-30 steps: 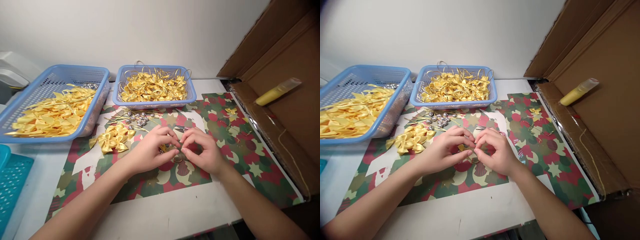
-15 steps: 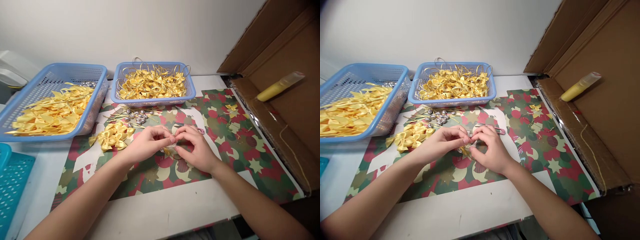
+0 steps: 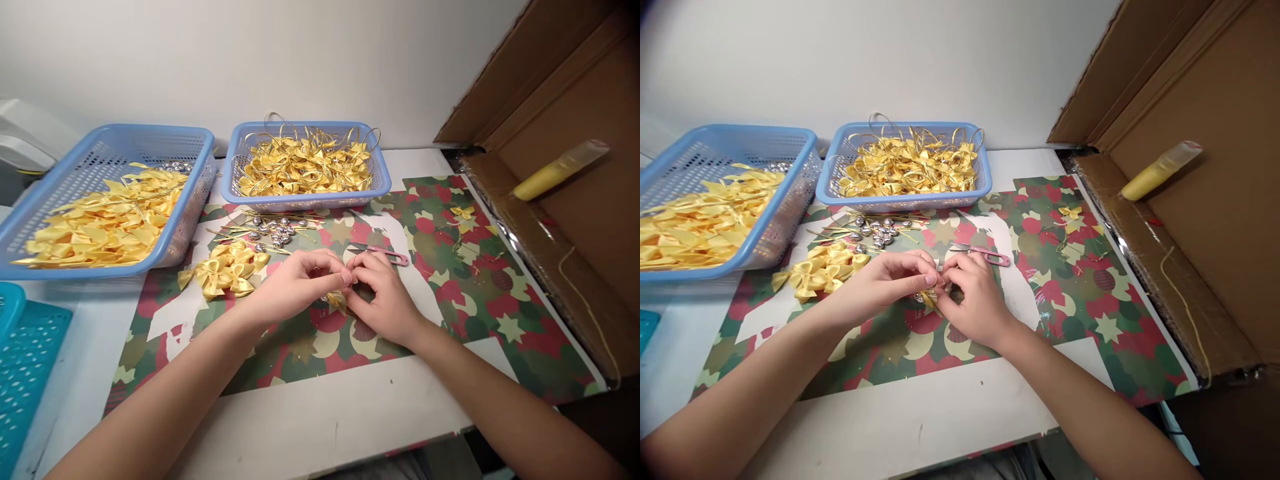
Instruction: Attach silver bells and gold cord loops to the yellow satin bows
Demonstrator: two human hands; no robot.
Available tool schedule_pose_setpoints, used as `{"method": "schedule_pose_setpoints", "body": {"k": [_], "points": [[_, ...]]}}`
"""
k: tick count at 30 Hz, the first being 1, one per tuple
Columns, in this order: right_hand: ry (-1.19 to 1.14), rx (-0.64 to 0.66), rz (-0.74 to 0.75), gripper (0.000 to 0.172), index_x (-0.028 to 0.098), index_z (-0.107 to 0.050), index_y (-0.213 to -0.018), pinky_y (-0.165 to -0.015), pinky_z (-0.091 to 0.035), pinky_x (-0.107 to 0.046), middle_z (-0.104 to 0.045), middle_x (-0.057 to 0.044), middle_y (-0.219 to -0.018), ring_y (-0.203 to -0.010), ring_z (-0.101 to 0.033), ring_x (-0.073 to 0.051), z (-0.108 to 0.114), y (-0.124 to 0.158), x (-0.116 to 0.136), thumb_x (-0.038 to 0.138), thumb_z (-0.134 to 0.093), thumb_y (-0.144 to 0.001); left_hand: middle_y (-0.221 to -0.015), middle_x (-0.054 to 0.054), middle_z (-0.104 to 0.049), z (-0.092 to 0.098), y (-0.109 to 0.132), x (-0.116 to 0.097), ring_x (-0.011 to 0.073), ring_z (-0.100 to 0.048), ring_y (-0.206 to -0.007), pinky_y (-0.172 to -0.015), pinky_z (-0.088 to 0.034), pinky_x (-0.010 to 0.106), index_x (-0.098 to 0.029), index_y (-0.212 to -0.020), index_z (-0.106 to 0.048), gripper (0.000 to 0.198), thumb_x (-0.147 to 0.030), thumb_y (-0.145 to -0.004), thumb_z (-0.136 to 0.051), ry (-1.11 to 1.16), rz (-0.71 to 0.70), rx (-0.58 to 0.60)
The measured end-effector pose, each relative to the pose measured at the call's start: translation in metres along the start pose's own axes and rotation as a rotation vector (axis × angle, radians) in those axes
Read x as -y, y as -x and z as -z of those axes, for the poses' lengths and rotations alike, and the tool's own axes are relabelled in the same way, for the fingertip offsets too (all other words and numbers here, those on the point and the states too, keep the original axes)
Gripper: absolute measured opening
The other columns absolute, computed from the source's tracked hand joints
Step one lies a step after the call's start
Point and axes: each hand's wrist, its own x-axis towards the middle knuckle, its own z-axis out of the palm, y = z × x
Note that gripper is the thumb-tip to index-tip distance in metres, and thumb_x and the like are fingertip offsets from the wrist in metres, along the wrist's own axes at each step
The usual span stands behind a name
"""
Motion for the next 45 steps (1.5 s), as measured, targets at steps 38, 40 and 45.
{"method": "schedule_pose_setpoints", "body": {"k": [38, 40, 45], "points": [[-0.02, -0.061, 0.051, 0.016, 0.024, -0.067, -0.075, -0.077, -0.046, -0.041, -0.068, -0.002, -0.081, -0.082, -0.054, -0.022, -0.0064, 0.0023, -0.002, 0.009, -0.065, -0.078, -0.081, 0.002, -0.06, -0.0036, 0.0008, 0.0036, 0.0129, -0.053, -0.07, -0.06, -0.043, 0.026, -0.017, -0.076, -0.07, 0.019, -0.034, -0.083, -0.064, -0.109, -0.101, -0.183], [-0.012, -0.049, 0.064, 0.017, 0.024, -0.067, -0.075, -0.077, -0.046, -0.041, -0.068, -0.002, -0.08, -0.081, -0.054, -0.022, -0.0056, 0.0026, -0.0014, 0.008, -0.064, -0.077, -0.08, 0.002, -0.06, -0.0037, 0.0014, 0.0035, 0.0126, -0.052, -0.069, -0.059, -0.042, 0.026, -0.017, -0.075, -0.07, 0.019, -0.033, -0.082, -0.064, -0.106, -0.096, -0.189], [0.007, -0.048, 0.071, 0.016, 0.024, -0.062, -0.074, -0.08, -0.044, -0.043, -0.067, -0.002, -0.084, -0.083, -0.054, -0.023, 0.0008, 0.0027, 0.0011, 0.008, -0.061, -0.074, -0.08, 0.002, -0.06, -0.0039, 0.0009, 0.0032, 0.013, -0.053, -0.069, -0.06, -0.042, 0.026, -0.016, -0.074, -0.069, 0.019, -0.033, -0.082, -0.063, -0.097, -0.085, -0.191]]}}
